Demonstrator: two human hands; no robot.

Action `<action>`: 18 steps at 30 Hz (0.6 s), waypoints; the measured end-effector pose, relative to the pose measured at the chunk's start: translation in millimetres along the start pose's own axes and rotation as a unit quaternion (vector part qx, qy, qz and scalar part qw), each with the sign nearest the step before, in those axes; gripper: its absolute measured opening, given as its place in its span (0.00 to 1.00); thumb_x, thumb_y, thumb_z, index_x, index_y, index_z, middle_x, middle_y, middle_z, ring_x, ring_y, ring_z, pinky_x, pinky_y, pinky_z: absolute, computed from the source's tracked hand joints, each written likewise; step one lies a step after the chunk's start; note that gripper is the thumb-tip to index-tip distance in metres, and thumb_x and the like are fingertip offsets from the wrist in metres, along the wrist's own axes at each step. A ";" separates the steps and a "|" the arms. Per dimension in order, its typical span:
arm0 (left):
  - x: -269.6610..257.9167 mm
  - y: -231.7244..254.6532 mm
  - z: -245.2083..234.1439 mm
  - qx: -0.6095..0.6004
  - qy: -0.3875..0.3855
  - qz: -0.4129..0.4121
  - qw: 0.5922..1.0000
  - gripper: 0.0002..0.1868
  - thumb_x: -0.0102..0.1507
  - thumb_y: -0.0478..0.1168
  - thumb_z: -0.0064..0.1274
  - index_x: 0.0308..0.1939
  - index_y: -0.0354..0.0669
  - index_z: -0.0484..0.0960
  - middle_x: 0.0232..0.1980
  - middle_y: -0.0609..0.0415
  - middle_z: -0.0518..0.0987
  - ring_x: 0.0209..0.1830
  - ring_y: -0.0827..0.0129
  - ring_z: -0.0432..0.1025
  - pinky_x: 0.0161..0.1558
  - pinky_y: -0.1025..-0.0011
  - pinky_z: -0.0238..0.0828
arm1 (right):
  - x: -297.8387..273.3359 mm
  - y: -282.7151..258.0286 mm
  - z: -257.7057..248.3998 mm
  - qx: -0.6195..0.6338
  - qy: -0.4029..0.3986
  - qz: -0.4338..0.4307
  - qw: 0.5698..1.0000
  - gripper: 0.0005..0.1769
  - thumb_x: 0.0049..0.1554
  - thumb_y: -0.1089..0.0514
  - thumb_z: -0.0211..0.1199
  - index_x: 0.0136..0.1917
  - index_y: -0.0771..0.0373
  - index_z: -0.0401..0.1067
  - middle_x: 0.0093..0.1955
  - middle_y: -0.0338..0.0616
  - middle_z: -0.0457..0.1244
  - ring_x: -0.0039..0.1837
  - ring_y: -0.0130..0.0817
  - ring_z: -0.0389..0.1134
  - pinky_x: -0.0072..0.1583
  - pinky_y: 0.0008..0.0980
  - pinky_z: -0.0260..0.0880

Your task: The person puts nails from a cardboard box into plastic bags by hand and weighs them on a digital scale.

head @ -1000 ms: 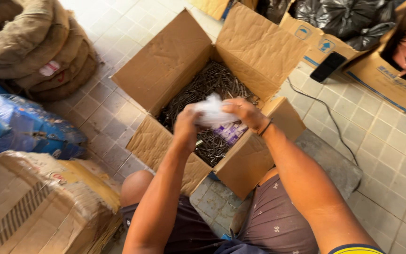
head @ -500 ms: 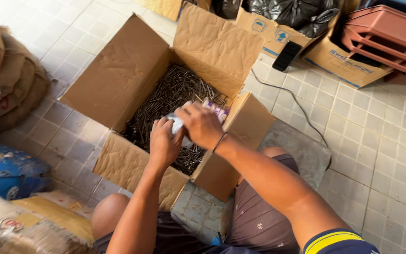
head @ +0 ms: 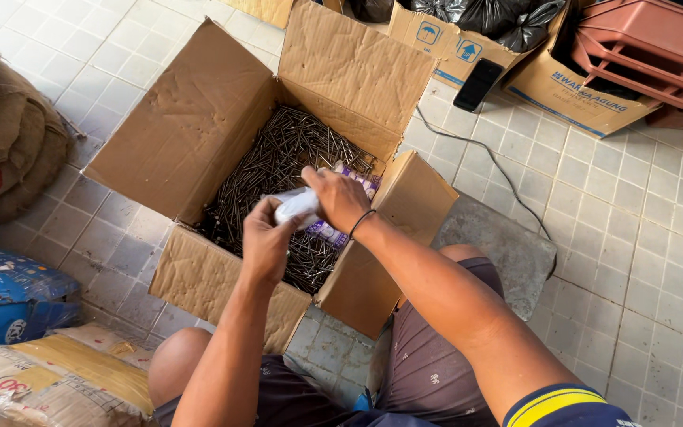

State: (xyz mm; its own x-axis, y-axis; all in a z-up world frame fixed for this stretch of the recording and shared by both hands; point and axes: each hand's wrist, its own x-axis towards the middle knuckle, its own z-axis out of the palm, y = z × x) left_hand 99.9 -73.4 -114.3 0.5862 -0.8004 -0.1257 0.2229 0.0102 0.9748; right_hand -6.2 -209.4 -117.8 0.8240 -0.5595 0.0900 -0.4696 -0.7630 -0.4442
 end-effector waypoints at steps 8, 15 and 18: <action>13.3 -2.6 -20.2 0.117 -0.043 -0.032 0.992 0.23 0.68 0.30 0.66 0.58 0.38 0.67 0.51 0.40 0.76 0.52 0.49 0.75 0.55 0.55 0.76 | 11.7 -0.6 -35.7 0.352 0.006 0.174 0.920 0.08 0.61 0.63 0.68 0.48 0.54 0.70 0.47 0.50 0.70 0.56 0.52 0.74 0.61 0.52 0.74; 24.3 -15.4 -36.3 0.253 0.055 0.001 0.966 0.10 0.74 0.32 0.58 0.59 0.38 0.82 0.50 0.32 0.85 0.52 0.40 0.83 0.54 0.47 0.77 | -5.8 -11.7 -18.5 0.363 -0.117 0.028 0.924 0.23 0.65 0.47 0.77 0.62 0.62 0.73 0.59 0.65 0.73 0.63 0.66 0.76 0.65 0.59 0.78; 22.1 -26.8 -26.8 0.104 0.060 -0.002 0.993 0.09 0.74 0.31 0.55 0.57 0.38 0.85 0.47 0.41 0.84 0.53 0.61 0.76 0.57 0.59 0.76 | 7.5 0.0 -15.1 0.269 -0.044 0.053 0.961 0.21 0.58 0.46 0.83 0.53 0.57 0.76 0.51 0.56 0.75 0.61 0.62 0.77 0.63 0.57 0.75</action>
State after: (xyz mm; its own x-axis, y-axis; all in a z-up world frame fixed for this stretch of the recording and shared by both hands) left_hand 127.7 -75.3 -148.2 0.6771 -0.7226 -0.1394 0.0675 -0.1276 0.9895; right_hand -4.8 -218.5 -103.7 0.8154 -0.5770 -0.0457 -0.3390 -0.4120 -0.8457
